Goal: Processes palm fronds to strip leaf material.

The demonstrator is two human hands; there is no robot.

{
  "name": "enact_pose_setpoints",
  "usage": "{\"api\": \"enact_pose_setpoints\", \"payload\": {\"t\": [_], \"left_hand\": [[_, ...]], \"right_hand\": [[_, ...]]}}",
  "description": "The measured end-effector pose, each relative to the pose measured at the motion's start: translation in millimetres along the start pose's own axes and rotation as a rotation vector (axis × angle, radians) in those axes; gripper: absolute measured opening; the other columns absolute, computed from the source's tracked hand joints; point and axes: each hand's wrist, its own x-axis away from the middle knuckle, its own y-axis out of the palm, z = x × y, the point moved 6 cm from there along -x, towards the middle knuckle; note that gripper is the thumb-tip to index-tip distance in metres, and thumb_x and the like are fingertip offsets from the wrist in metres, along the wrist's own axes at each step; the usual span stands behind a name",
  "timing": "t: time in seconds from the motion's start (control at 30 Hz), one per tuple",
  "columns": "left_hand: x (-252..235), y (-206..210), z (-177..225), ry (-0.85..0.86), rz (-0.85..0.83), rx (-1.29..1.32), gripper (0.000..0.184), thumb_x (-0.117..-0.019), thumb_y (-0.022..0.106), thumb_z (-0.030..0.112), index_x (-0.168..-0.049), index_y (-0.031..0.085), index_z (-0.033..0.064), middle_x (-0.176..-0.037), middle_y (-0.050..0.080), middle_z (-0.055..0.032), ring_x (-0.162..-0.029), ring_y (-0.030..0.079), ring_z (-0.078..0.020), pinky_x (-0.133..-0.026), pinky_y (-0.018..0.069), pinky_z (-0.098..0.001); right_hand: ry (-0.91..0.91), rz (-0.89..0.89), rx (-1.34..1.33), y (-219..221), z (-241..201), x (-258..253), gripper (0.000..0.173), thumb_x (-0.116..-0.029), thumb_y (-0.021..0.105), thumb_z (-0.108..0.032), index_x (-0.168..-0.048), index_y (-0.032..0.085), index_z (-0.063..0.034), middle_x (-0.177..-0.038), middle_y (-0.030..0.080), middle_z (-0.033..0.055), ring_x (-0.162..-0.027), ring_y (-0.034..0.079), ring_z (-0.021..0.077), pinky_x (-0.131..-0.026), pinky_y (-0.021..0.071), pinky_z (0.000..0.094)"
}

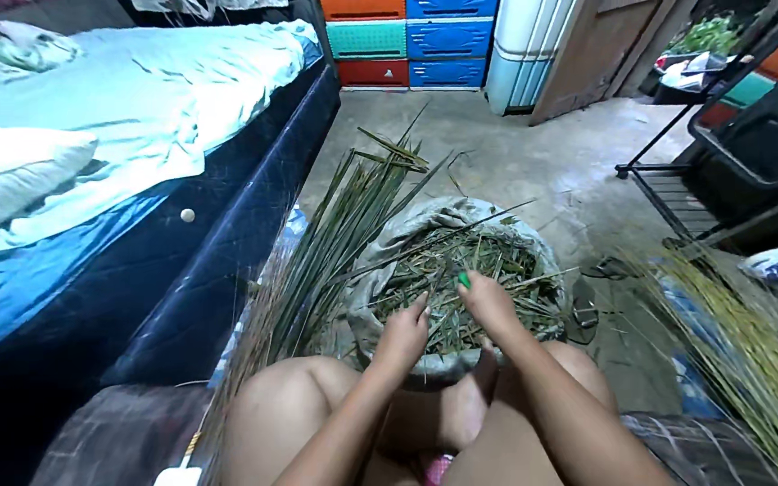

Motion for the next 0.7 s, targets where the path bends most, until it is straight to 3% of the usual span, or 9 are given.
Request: {"api": "enact_pose_setpoints", "payload": {"t": [0.1,0.17,0.23,0.3,0.43,0.53,0.6,0.63,0.7], "left_hand": [[-7,-2,-6,-0.016,-0.007,-0.007,0.042,-0.1119,0.038,0.026,-0.146,0.056,0.0097,-0.116,0.069,-0.0209,-0.107,0.067,-0.0349,-0.098,0.0500,-0.0547],[-10,-3,-9,-0.040,-0.035,-0.029,0.045,-0.1109,0.036,0.024,-0.152,0.053,0.0140,-0.117,0.070,-0.0195,-0.108,0.067,-0.0340,-0.098,0.0498,-0.0536],[-11,-1,-12,-0.024,-0.046,-0.023,0.043,-0.1127,0.036,0.028,-0.145,0.057,0.0084,-0.120,0.069,-0.0214,-0.111,0.067,-0.0357,-0.100,0.0486,-0.0555],[-12,0,-11,-0.012,-0.070,-0.016,0.047,-0.1134,0.035,0.034,-0.155,0.048,0.0149,-0.127,0.068,-0.0204,-0.115,0.067,-0.0350,-0.104,0.0480,-0.0548],[-11,-1,-12,-0.006,-0.076,-0.001,0.048,-0.1134,0.034,0.034,-0.157,0.045,0.0177,-0.124,0.069,-0.0200,-0.111,0.068,-0.0343,-0.101,0.0496,-0.0543],[-15,-6,-18,-0.017,-0.060,0.015,0.047,-0.1132,0.035,0.031,-0.156,0.047,0.0147,-0.123,0.069,-0.0212,-0.109,0.068,-0.0350,-0.099,0.0508,-0.0539],[-17,-9,-22,-0.024,-0.047,0.020,0.045,-0.1119,0.036,0.025,-0.148,0.056,0.0072,-0.126,0.068,-0.0220,-0.117,0.066,-0.0355,-0.104,0.0483,-0.0546],[-18,-10,-23,-0.023,-0.029,0.018,0.042,-0.1100,0.037,0.021,-0.137,0.062,0.0021,-0.124,0.068,-0.0220,-0.117,0.065,-0.0351,-0.102,0.0480,-0.0544],[-18,-12,-23,-0.021,-0.026,0.009,0.041,-0.1087,0.037,0.018,-0.132,0.065,-0.0012,-0.126,0.067,-0.0215,-0.120,0.063,-0.0339,-0.104,0.0470,-0.0531]], "right_hand": [[-0.121,-0.183,-0.041,32,-21,26,0.034,-0.1079,0.049,-0.029,-0.123,0.065,-0.0026,-0.108,0.069,0.0219,-0.102,0.068,0.0379,-0.088,0.0520,0.0590],[-0.127,-0.234,0.052,44,-29,32,0.034,-0.1082,0.048,-0.029,-0.124,0.064,-0.0039,-0.112,0.069,0.0212,-0.107,0.067,0.0379,-0.090,0.0516,0.0593],[-0.077,-0.163,0.145,41,-24,21,0.034,-0.1075,0.050,-0.029,-0.127,0.064,-0.0040,-0.117,0.070,0.0219,-0.113,0.068,0.0398,-0.092,0.0524,0.0608],[-0.001,-0.058,0.177,28,-11,-1,0.034,-0.1072,0.051,-0.028,-0.127,0.063,-0.0030,-0.119,0.070,0.0222,-0.114,0.067,0.0403,-0.093,0.0522,0.0609],[0.141,0.044,0.162,6,6,-25,0.035,-0.1087,0.047,-0.028,-0.131,0.061,-0.0043,-0.125,0.069,0.0208,-0.118,0.067,0.0381,-0.094,0.0520,0.0593],[0.039,-0.064,0.022,21,-6,-8,0.034,-0.1085,0.048,-0.028,-0.125,0.064,-0.0030,-0.110,0.069,0.0219,-0.103,0.068,0.0372,-0.088,0.0519,0.0577],[-0.048,-0.208,-0.012,44,-21,11,0.033,-0.1082,0.048,-0.028,-0.122,0.065,-0.0026,-0.104,0.068,0.0208,-0.097,0.067,0.0355,-0.085,0.0518,0.0562],[-0.079,-0.258,-0.009,53,-27,18,0.033,-0.1083,0.048,-0.028,-0.121,0.065,-0.0027,-0.102,0.068,0.0201,-0.095,0.067,0.0350,-0.085,0.0518,0.0559],[-0.096,-0.273,0.029,60,-32,20,0.031,-0.1079,0.048,-0.028,-0.119,0.065,-0.0039,-0.102,0.068,0.0189,-0.097,0.067,0.0345,-0.085,0.0514,0.0561]]}}
